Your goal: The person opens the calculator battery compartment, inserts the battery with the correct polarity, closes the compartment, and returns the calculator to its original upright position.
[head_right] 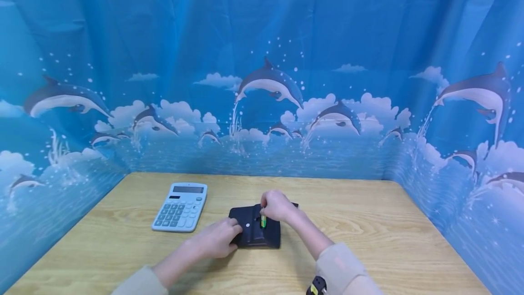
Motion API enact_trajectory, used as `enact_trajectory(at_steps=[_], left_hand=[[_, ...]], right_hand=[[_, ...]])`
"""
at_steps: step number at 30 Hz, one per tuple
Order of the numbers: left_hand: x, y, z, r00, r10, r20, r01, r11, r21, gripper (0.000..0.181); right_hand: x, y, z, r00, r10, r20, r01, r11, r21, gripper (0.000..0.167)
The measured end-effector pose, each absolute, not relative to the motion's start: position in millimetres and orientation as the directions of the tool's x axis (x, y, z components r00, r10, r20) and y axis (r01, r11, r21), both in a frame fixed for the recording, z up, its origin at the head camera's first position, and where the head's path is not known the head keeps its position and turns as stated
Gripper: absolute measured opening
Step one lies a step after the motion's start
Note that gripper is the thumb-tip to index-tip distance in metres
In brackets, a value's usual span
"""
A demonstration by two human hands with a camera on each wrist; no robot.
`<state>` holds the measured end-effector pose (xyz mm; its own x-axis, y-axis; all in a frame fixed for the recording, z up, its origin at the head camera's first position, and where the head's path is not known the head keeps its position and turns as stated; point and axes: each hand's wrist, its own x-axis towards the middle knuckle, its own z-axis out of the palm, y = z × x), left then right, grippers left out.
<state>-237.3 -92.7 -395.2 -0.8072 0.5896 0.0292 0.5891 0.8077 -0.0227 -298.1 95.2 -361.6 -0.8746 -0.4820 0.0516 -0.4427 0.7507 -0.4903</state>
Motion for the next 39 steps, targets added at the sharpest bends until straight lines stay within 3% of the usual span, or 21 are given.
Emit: enact_trajectory(at_steps=[10,39], left_hand=[[-236,-92,-397,-0.792,0.603,0.095,0.602,0.797,-0.048,0.030],[-234,-88,-398,-0.801,0.587,0.116,0.583,0.809,-0.071,0.032]], right_hand=[[-300,94,-365,-0.883,-0.465,0.066,-0.444,0.779,-0.443,0.006],[-304,94,-373,-0.863,-0.501,0.072,-0.484,0.774,-0.408,0.005]])
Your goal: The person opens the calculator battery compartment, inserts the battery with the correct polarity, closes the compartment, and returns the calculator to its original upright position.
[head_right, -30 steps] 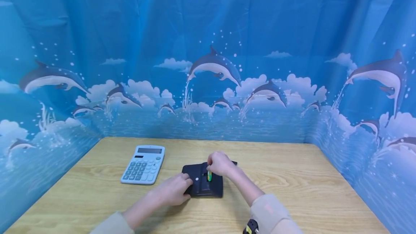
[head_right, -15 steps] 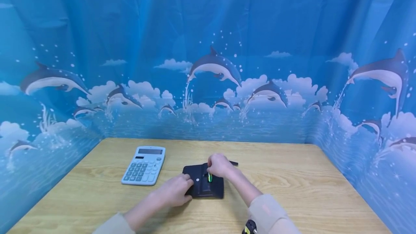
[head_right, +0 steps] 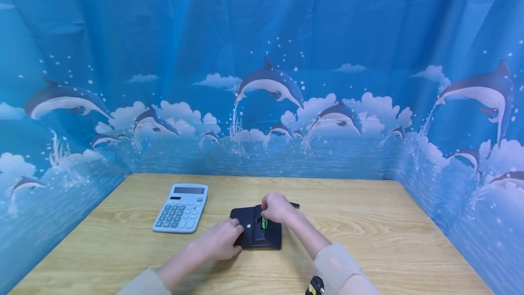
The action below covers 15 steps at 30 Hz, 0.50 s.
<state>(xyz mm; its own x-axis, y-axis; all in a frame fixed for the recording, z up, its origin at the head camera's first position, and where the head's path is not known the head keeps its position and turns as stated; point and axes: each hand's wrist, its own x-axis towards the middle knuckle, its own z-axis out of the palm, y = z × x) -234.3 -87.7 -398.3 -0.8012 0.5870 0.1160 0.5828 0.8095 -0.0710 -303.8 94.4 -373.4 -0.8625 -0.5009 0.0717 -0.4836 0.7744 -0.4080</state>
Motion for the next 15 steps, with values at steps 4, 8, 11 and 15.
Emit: enact_trajectory(at_steps=[4,8,11,15], left_hand=[[-233.5,-87.8,-399.2,-0.801,0.587,0.116,0.583,0.809,-0.072,0.031],[-232.6,-87.2,-399.3,-0.800,0.588,0.117,0.585,0.808,-0.065,0.031],[-232.6,-86.4,-398.5,-0.809,0.579,0.106,0.577,0.815,-0.051,0.031],[-233.7,-85.8,-397.7,-0.825,0.559,0.083,0.558,0.829,-0.034,0.032]], right_hand=[[-303.4,94.7,-374.9,-0.855,-0.514,0.069,-0.493,0.764,-0.415,0.004],[-303.7,95.1,-376.3,-0.862,-0.504,0.054,-0.478,0.772,-0.419,0.003],[-304.0,95.3,-376.1,-0.868,-0.494,0.044,-0.464,0.777,-0.425,0.004],[-304.7,95.3,-376.0,-0.866,-0.499,0.048,-0.469,0.772,-0.429,0.003]])
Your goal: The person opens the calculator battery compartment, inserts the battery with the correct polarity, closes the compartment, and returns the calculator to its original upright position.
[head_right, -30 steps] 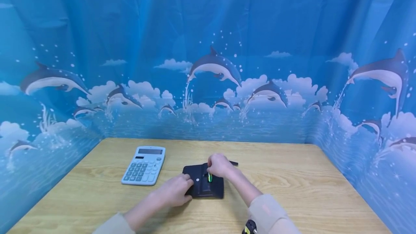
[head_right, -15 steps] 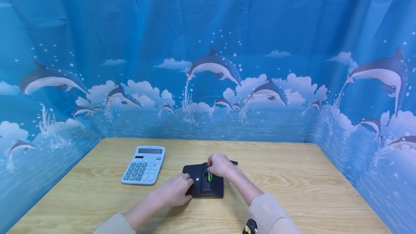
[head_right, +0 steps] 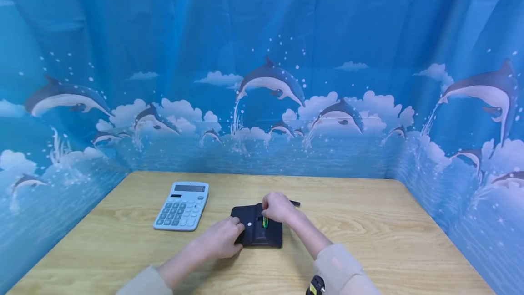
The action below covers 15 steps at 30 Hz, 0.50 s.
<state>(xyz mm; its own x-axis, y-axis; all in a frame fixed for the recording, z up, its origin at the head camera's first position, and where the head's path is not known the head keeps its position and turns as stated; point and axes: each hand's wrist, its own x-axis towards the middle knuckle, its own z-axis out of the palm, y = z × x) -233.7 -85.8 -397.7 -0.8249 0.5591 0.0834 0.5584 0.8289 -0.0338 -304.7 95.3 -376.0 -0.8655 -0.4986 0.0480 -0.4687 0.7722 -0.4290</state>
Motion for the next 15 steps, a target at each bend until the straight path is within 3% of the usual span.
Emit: enact_trajectory(at_steps=[15], left_hand=[[-234.4,-83.6,-397.9,-0.816,0.564,0.131,0.560,0.826,-0.064,0.037]], right_hand=[[-301.6,96.0,-377.2,-0.827,-0.551,0.114,-0.550,0.750,-0.368,0.008]])
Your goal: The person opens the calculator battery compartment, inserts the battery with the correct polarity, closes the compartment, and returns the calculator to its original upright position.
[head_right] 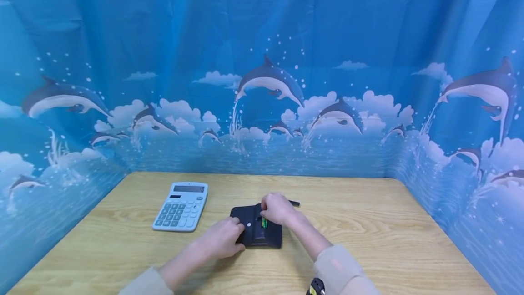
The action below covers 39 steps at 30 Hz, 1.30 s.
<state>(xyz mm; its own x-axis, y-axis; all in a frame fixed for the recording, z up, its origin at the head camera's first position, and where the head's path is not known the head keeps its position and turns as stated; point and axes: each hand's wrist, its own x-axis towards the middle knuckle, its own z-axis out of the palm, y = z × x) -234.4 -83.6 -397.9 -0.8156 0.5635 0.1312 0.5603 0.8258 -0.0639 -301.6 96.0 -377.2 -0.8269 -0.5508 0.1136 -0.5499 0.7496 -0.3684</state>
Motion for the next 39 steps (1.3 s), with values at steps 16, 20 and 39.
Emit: enact_trajectory(at_steps=[16,20,39], left_hand=[[-234.8,-82.8,-399.7,-0.809,0.569,0.151,0.567,0.822,-0.059,0.035],[-234.5,-83.0,-399.0,-0.811,0.565,0.151,0.563,0.824,-0.060,0.035],[-236.1,-83.6,-398.6,-0.818,0.560,0.132,0.558,0.828,-0.056,0.037]], right_hand=[[-300.7,99.8,-379.2,-0.789,-0.596,0.146,-0.606,0.720,-0.338,0.005],[-300.2,99.5,-378.7,-0.780,-0.611,0.135,-0.618,0.720,-0.315,0.006],[-306.0,101.9,-376.6,-0.816,-0.578,-0.003,-0.521,0.737,-0.432,0.022]])
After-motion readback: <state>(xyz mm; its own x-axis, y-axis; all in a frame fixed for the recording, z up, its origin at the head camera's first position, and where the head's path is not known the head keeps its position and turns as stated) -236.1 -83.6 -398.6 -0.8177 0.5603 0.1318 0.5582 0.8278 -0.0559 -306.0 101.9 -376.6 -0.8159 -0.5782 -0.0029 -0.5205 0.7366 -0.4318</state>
